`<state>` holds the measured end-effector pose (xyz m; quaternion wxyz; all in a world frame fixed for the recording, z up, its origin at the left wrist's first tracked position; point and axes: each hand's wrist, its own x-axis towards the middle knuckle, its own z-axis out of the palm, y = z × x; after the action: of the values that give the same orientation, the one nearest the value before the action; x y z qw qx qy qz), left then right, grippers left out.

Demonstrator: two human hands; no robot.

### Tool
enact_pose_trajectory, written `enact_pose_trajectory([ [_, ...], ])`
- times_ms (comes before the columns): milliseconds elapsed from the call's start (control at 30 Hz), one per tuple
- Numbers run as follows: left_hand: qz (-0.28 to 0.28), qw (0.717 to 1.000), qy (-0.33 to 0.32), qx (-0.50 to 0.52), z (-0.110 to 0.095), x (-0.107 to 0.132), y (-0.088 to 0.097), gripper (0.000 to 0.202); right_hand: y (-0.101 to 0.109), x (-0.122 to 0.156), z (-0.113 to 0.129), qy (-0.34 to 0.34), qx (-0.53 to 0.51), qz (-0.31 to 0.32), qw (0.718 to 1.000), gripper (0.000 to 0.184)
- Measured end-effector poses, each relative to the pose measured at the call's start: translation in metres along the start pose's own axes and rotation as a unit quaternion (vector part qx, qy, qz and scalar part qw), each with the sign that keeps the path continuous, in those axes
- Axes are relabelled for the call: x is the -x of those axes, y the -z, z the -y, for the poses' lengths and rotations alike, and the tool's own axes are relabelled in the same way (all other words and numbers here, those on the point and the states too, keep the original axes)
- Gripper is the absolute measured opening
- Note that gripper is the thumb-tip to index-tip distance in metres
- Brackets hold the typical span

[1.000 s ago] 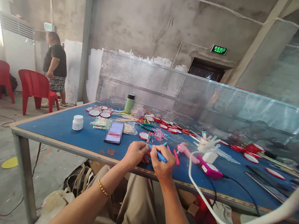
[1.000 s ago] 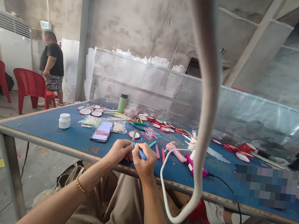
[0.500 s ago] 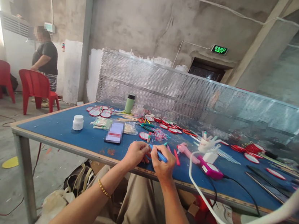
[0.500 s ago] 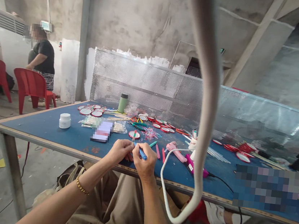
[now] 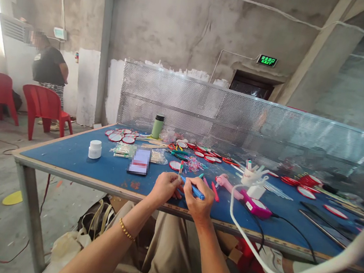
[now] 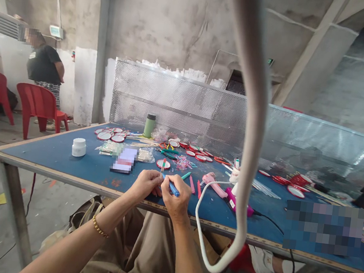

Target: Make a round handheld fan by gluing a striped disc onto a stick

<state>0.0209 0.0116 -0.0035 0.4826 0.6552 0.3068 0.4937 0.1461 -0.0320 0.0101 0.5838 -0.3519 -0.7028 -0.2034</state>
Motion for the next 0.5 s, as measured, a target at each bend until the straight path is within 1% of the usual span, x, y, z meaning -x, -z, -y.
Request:
enact_pose_trajectory([
  [333,-0.005,1.000,-0.004,-0.009,-0.0035,0.0013,0.0005,0.024,-0.0002,-0.0008,0.0011,0.006,-0.012,0.012,1.000,0.016],
  [500,-0.007,1.000,-0.004,-0.010,-0.0017,0.0007,0.0005,0.023,-0.0007,-0.0006,0.0009,0.005,-0.011,0.011,1.000,0.017],
])
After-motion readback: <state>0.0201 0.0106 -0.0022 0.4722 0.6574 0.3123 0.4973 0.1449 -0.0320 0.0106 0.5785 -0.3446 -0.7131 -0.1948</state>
